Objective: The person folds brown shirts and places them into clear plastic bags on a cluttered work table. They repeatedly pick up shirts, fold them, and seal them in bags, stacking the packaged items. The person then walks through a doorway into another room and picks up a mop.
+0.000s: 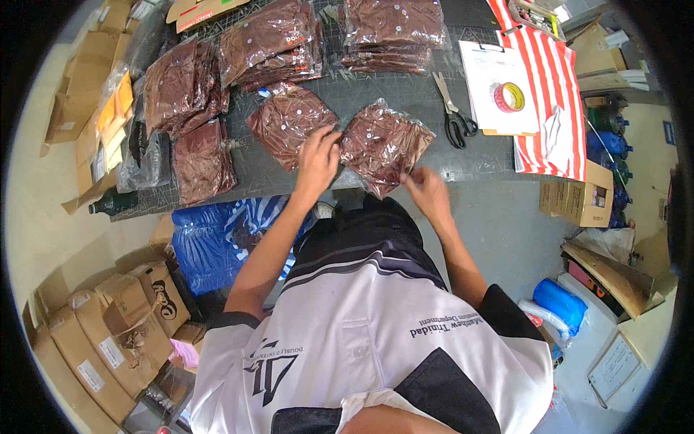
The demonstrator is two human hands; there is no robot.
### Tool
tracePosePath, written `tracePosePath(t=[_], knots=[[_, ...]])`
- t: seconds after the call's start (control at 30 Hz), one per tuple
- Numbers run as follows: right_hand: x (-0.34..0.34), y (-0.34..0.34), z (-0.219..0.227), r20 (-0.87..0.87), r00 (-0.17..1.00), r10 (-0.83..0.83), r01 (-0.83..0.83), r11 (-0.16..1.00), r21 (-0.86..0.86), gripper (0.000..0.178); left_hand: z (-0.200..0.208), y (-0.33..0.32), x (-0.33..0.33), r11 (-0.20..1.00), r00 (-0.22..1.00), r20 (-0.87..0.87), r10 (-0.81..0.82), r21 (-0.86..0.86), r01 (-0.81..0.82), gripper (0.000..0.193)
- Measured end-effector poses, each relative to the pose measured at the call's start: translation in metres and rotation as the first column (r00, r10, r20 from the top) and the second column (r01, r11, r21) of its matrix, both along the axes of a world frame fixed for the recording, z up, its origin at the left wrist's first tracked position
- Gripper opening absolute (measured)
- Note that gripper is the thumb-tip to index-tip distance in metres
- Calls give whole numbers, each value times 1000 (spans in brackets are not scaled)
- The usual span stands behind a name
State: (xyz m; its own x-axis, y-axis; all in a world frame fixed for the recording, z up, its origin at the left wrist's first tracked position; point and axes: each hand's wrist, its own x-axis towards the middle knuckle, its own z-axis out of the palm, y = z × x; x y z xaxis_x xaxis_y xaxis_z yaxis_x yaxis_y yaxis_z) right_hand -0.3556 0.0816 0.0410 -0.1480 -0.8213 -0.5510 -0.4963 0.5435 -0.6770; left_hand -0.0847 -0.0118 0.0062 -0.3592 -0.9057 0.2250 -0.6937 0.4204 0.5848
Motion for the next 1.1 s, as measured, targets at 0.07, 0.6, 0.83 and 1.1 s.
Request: tracePosePath(t=[0.07, 0.6, 0.83, 1.1], knots=[[12, -20, -3, -270, 962, -45, -106, 847, -520, 45, 0, 2, -25, 1000, 1000, 5, -14, -1, 14, 38], [39, -81, -88, -489, 868, 80, -426, 627, -653, 54, -10, 32, -44, 936, 961, 238, 138, 285, -205, 53], [-7, -17, -66, -70, 931, -357, 268, 803, -532, 49, -21, -19, -25, 686, 984, 67, 162, 709, -161, 49], [-36, -18, -101, 611, 616, -496, 619, 785, 13, 50, 2, -3, -54, 99, 643, -328, 692, 926, 365, 61]])
